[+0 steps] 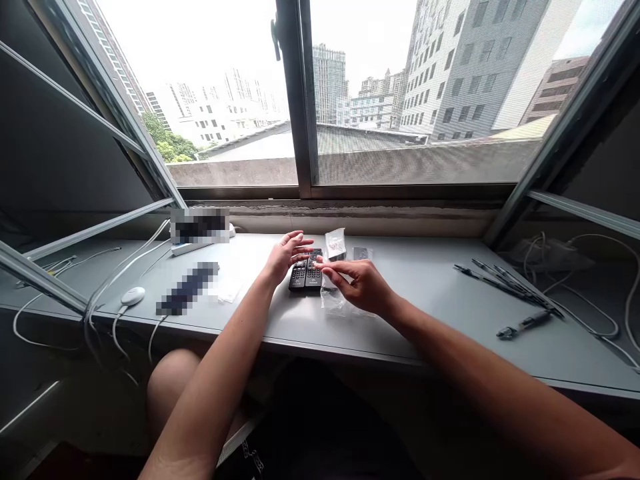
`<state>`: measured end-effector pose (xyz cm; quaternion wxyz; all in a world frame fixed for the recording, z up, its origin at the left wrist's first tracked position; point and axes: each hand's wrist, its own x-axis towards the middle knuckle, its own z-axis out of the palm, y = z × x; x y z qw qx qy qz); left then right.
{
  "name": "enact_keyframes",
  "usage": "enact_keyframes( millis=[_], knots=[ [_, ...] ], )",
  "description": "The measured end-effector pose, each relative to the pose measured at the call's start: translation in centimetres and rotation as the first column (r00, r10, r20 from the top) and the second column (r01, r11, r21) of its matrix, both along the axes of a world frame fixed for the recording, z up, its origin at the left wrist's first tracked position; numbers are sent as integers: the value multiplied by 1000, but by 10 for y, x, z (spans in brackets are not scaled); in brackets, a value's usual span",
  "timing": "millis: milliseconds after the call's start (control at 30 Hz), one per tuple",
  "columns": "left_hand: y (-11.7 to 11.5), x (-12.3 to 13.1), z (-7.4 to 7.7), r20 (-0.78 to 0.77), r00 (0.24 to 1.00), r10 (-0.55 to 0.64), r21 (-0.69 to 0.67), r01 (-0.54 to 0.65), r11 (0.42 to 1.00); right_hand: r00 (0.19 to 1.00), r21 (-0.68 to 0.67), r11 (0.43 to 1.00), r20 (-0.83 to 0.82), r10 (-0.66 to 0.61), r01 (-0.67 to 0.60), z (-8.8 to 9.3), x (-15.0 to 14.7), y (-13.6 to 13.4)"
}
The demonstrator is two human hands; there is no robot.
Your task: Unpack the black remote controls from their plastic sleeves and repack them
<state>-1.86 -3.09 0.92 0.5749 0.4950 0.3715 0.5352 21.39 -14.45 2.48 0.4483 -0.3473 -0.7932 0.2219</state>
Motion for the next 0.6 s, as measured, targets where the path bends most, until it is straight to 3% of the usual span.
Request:
enact_keyframes(
  millis=[200,400,467,500,600],
  knots=[
    [2,0,-1,-76,996,42,50,-38,998,996,-46,997,-59,-70,67,-4,3,7],
    [2,0,-3,-100,994,51,62,-45,997,992,-269,963,-114,-60,27,-3,5,13],
    [2,0,-2,-96,994,59,63,-53,997,986,-430,901,-164,-23,-51,3,11,16],
    [2,-1,-2,-96,994,61,64,-55,996,979,-530,841,-203,-1,-108,6,15,17],
    [3,-1,-3,-103,993,64,73,-57,996,966,-764,593,-224,127,-255,16,31,18]
  ],
)
